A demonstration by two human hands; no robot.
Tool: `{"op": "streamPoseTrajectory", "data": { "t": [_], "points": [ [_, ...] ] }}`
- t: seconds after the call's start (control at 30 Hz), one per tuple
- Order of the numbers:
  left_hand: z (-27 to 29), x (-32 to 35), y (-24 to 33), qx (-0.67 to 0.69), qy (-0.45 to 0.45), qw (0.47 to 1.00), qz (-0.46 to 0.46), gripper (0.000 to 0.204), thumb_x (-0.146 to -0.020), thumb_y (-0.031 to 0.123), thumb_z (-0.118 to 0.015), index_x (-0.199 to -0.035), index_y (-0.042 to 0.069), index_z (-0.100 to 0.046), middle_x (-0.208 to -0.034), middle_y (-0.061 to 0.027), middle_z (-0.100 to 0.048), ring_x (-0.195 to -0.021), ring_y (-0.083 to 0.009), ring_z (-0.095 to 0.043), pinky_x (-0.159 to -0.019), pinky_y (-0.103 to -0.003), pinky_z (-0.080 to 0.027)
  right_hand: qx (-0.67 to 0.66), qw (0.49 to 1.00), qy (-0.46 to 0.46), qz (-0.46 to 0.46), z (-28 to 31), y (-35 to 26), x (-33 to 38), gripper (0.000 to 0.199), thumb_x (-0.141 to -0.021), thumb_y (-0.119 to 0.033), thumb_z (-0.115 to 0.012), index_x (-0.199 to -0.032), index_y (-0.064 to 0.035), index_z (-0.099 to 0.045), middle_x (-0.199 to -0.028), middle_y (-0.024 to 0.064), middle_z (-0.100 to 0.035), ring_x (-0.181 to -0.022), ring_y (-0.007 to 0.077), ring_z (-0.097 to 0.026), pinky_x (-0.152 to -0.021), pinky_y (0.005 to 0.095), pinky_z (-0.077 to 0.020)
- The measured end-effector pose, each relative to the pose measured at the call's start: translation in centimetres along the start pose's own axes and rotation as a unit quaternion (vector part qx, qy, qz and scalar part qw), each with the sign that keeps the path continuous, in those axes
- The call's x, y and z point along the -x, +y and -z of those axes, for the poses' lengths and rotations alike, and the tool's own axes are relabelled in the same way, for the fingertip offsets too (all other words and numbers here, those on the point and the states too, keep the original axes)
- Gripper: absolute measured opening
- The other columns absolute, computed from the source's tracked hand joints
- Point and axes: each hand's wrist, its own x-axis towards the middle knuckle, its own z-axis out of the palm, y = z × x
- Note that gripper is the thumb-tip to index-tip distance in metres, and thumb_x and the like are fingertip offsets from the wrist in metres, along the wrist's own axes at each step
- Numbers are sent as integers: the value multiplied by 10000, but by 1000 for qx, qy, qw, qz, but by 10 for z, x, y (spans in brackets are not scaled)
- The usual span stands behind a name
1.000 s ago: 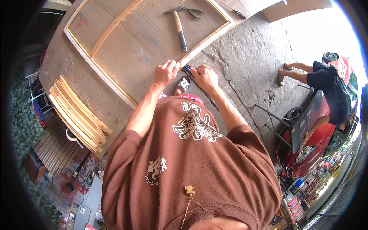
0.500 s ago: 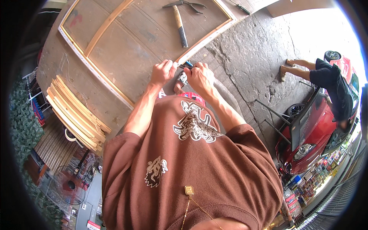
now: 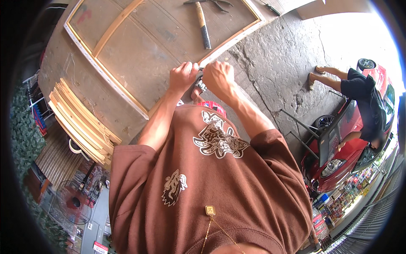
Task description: The person assembles a wooden frame by attaching thin wooden strips to a larger frame using a hammer and nails. They position the strips, hammer nails into place, and adjust the frame as needed.
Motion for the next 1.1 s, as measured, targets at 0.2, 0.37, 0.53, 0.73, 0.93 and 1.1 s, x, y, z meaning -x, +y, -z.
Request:
{"op": "streamPoseTrajectory", "data": {
  "t": [0.2,0.37,0.53,0.73,0.93,1.1],
  "points": [
    [-2,0,-1,2,-11,1000,18,269,-887,204,-570,-656,77,-518,-576,-99,-562,-478,-324,-575,-428,-420,-469,50,995,-63,62,23,5,-30,210,-734,-151,-569,-800,-10,-711,-814,197,-684,-771,323,-691,-652,399,-542],
    [-1,-3,2,-4,17,1000,14,306,-903,197,-581,-648,53,-494,-575,-135,-531,-501,-334,-569,-429,-414,-439,-215,957,-176,-81,38,35,-38,571,-833,-540,-589,-673,1,-679,-592,102,-635,-569,205,-646,-557,332,-519],
    [-1,-5,1,0,22,1000,8,286,-894,171,-597,-653,46,-506,-563,-127,-528,-483,-324,-561,-418,-401,-430,-110,990,76,-41,3,62,-27,576,-862,-491,-571,-706,54,-671,-625,239,-623,-616,346,-666,-604,429,-533],
    [1,-5,1,18,9,1000,-9,257,-884,152,-601,-655,63,-525,-557,-109,-552,-471,-303,-572,-404,-392,-442,-168,981,64,-69,-28,40,15,505,-869,-419,-554,-677,34,-668,-648,227,-614,-707,376,-650,-681,452,-513],
    [2,-3,-1,39,18,999,-11,262,-886,110,-599,-648,52,-506,-549,-108,-531,-462,-302,-555,-395,-383,-418,-187,978,58,-68,-48,29,18,463,-884,-393,-547,-759,29,-689,-877,188,-655,-830,357,-636,-743,439,-491],
    [3,-5,0,43,36,998,-14,275,-887,109,-606,-641,51,-496,-544,-106,-520,-456,-296,-546,-398,-378,-410,-93,973,206,-45,-67,19,23,440,-895,-366,-548,-740,17,-699,-898,159,-646,-876,343,-600,-745,425,-490]
  ]
}}
